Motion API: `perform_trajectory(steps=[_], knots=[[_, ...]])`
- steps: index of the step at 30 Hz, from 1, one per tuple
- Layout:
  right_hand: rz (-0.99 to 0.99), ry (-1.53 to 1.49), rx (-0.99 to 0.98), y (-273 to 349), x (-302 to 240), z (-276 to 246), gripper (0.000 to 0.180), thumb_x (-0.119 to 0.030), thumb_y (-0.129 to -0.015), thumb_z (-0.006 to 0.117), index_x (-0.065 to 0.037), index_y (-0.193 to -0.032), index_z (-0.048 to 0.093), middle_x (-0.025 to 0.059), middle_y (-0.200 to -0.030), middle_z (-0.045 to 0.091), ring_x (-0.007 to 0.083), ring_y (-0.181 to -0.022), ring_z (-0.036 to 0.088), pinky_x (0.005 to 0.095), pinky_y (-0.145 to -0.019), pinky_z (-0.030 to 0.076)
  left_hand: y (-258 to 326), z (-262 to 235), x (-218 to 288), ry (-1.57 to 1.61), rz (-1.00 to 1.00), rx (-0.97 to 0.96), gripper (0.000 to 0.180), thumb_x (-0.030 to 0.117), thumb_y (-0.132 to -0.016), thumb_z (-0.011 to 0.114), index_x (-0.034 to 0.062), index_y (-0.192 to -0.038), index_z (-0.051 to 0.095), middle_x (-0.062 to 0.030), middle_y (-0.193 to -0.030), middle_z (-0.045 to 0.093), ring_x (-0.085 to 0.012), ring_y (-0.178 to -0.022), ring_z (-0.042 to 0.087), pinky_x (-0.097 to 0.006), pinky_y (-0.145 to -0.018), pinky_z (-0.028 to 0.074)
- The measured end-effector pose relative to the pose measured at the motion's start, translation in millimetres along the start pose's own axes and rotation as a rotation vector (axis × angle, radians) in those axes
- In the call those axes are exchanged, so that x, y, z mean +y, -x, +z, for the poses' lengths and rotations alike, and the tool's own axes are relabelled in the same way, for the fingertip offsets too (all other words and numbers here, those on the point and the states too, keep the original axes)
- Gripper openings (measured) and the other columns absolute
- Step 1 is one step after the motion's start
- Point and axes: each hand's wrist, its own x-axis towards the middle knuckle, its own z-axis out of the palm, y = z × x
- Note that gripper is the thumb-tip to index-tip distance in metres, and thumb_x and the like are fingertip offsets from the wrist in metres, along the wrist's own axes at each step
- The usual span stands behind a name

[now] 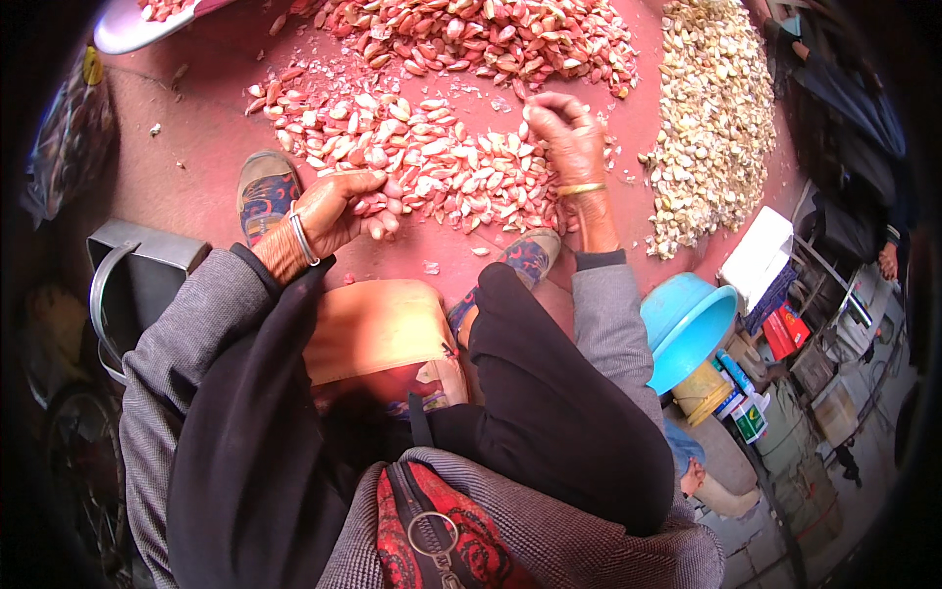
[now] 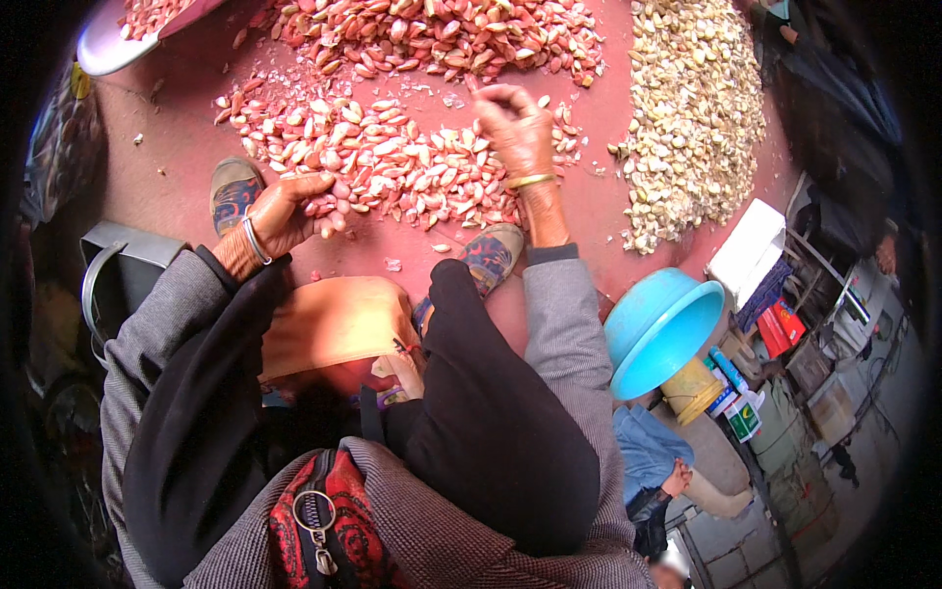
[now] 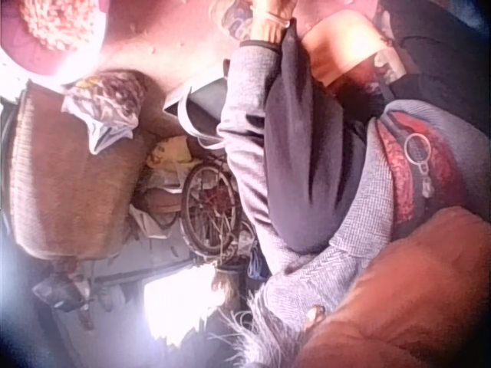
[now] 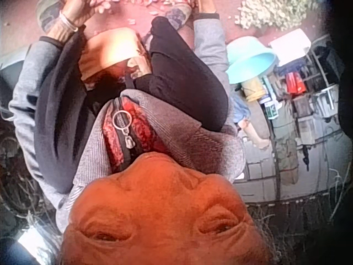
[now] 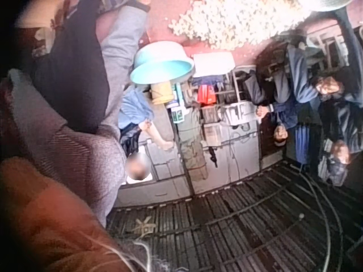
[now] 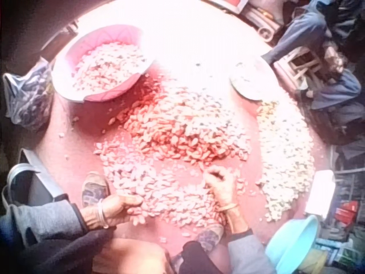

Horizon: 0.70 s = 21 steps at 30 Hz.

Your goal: The person sits on the floor and sorts peanuts by hand, separating red-skinned peanuts from shelled ones. They pick individual peanuts from a large pile, place red-skinned ones into a pink bowl, and set shelled peanuts aside. The task continues with repetitive hand motions and occasional pauses.

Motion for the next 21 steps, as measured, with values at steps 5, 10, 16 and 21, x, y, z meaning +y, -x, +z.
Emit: perform_trajectory(steps=[5, 10, 16, 21], knots=[[-0.190, 0.208, -0.352, 61.0, -15.4, 66.9, 0.013, -0.009, -0.088, 0.073, -0.006, -0.100, 0.069, -0.0017, -0.089, 0.065, 0.0048, -0.074, 0.059, 0.0221, -0.067, 0.050, 0.4, 14.7, -1.8, 0.014, -0.001, 0.039, 0.038, 0.028, -0.106, 0.043, -0.0061, -0.104, 0.060, -0.0170, -0.088, 0.068, -0.0267, -0.075, 0.070, -0.035, -0.062, 0.061], [-0.530, 0.310, -0.438, 74.2, -17.1, 76.7, 0.011, -0.011, -0.091, 0.068, -0.002, -0.098, 0.069, 0.0047, -0.088, 0.064, 0.0115, -0.078, 0.061, 0.0261, -0.069, 0.050, 1.9, 21.3, -2.3, 0.035, -0.010, 0.055, 0.033, 0.029, -0.104, 0.048, -0.0012, -0.112, 0.059, -0.0137, -0.089, 0.070, -0.0259, -0.073, 0.071, -0.033, -0.057, 0.061], [-0.225, 0.279, 0.172, 10.5, 18.2, 8.8, 0.010, -0.005, -0.092, 0.061, -0.004, -0.097, 0.070, 0.0023, -0.083, 0.066, 0.0102, -0.075, 0.062, 0.0265, -0.065, 0.050, 0.8, 11.0, -2.6, 0.059, -0.031, 0.146, 0.021, 0.017, -0.101, 0.052, -0.0024, -0.105, 0.059, -0.0176, -0.090, 0.070, -0.0291, -0.070, 0.070, -0.036, -0.058, 0.060], [-0.530, 0.720, 0.276, -31.9, 34.7, -12.5, 0.018, -0.005, -0.086, 0.057, -0.006, -0.098, 0.071, 0.0135, -0.096, 0.066, 0.0286, -0.091, 0.063, 0.0401, -0.081, 0.050, 0.2, 4.9, -3.8, 0.031, -0.020, 0.124, 0.020, 0.015, -0.099, 0.054, -0.0024, -0.105, 0.061, -0.0136, -0.089, 0.070, -0.0260, -0.072, 0.072, -0.035, -0.055, 0.062]])
